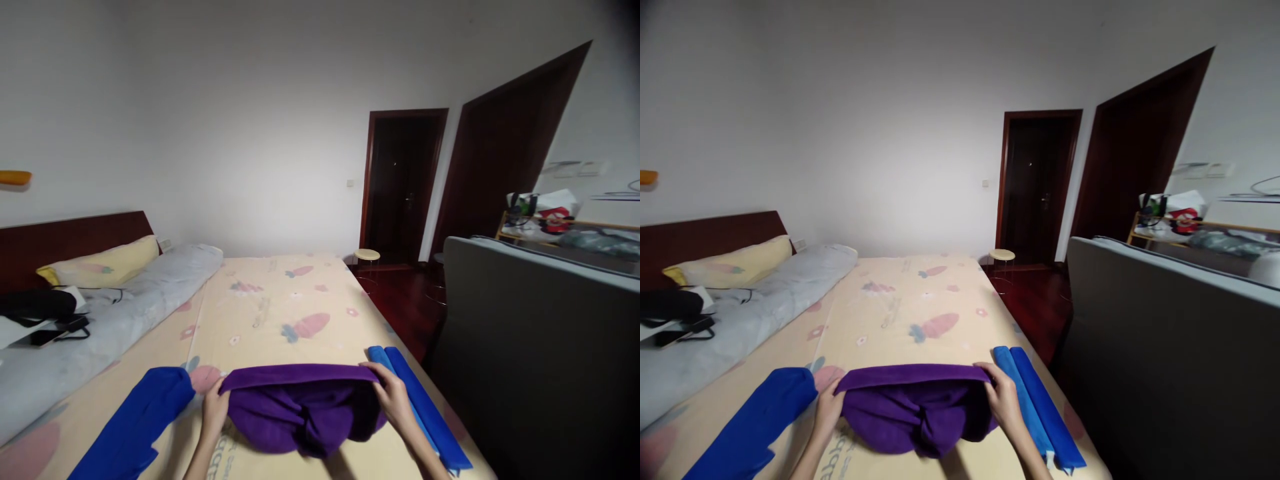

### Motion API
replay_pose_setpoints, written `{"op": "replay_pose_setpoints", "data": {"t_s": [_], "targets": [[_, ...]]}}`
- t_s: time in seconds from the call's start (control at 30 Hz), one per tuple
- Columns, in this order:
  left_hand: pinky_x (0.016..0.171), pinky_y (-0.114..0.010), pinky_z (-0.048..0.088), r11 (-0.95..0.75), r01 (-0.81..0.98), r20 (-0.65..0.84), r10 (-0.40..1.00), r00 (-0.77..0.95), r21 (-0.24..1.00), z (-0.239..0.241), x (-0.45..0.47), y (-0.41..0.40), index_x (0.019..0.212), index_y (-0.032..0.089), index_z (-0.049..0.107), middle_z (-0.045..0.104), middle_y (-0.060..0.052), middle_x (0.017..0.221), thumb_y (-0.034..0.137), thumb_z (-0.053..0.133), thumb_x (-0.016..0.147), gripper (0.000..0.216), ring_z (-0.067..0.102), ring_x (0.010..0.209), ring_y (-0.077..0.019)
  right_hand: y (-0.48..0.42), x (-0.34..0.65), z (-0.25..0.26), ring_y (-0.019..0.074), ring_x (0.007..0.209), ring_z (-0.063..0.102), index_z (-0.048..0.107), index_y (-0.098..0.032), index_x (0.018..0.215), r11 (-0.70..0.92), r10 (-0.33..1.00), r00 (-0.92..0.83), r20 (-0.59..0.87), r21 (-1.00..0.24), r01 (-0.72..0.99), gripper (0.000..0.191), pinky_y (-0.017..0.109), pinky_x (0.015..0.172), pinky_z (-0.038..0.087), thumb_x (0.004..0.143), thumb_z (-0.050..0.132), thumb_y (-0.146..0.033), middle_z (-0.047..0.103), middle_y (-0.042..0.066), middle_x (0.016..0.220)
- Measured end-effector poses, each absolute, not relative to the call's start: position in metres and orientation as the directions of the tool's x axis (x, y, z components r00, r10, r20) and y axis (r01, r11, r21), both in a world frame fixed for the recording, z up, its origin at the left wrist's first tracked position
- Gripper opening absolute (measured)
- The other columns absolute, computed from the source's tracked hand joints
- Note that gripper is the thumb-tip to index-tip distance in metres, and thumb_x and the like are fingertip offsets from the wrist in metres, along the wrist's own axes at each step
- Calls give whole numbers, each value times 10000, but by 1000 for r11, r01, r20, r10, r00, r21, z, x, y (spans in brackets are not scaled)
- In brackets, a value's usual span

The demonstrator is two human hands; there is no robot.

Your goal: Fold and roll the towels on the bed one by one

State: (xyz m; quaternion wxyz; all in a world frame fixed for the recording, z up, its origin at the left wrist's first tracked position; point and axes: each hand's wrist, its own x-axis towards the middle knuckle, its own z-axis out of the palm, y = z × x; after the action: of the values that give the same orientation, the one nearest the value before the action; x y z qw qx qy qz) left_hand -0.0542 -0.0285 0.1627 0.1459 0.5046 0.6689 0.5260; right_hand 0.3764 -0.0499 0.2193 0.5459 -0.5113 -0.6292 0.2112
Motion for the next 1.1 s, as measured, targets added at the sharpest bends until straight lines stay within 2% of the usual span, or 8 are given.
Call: {"op": "replay_pose_setpoints", "data": {"t_s": [0.17,0.33,0.43,0.57,0.73,0.87,0.97,1.1], "targets": [[748,-390,561,-132,572,422,809,-409,809,198,-84,-26,686,235,679,755,-53,753,469,582,586,273,690,796,-290,-37,406,248,252,749,676,713,-225,879,316,846,170,505,-732,604,316,343,710,518,756,499,-422,735,77,793],[769,-325,535,-244,763,590,778,-214,599,244,-119,-36,766,258,676,733,-42,809,531,565,699,303,681,818,-244,-41,424,273,213,726,649,703,-223,857,420,898,-205,389,-618,665,306,295,698,476,823,493,-443,717,50,788],[747,-294,541,-220,812,609,769,-197,540,261,-142,-43,765,261,675,747,-36,809,641,528,708,411,692,793,-229,-45,435,285,189,682,623,712,-225,839,404,914,-296,277,-585,703,319,268,652,455,840,501,-464,705,29,748],[712,-287,567,-192,769,558,793,-244,609,271,-168,-49,732,245,694,764,-33,785,771,551,613,558,702,755,-228,-44,454,298,192,664,619,726,-223,769,368,926,-347,149,-563,740,307,267,630,458,786,574,-489,713,34,725],[751,-321,582,-184,668,465,843,-270,721,275,-185,-56,730,212,712,770,-34,805,781,620,546,605,707,798,-245,-35,473,301,212,726,633,702,-226,807,365,929,-332,165,-559,745,323,298,690,473,815,514,-489,716,64,800],[655,-254,562,-146,668,450,838,-308,729,278,-191,-61,701,216,698,751,-6,717,790,625,524,604,697,714,-216,-26,478,290,202,670,613,649,-232,795,321,944,-203,261,-574,753,345,294,646,450,848,454,-511,686,39,729],[564,-218,529,-106,674,414,855,-314,731,280,-192,-64,671,211,682,717,15,641,812,600,517,626,669,631,-188,-20,480,282,191,624,579,636,-224,727,298,939,-119,323,-590,750,378,286,603,434,811,499,-566,662,30,667],[577,-219,528,-98,702,387,883,-266,706,281,-202,-69,664,211,673,700,21,631,816,565,558,624,653,613,-178,-16,485,282,190,619,575,668,-205,653,289,957,-207,203,-605,742,389,278,584,434,735,581,-575,665,35,633]]}}
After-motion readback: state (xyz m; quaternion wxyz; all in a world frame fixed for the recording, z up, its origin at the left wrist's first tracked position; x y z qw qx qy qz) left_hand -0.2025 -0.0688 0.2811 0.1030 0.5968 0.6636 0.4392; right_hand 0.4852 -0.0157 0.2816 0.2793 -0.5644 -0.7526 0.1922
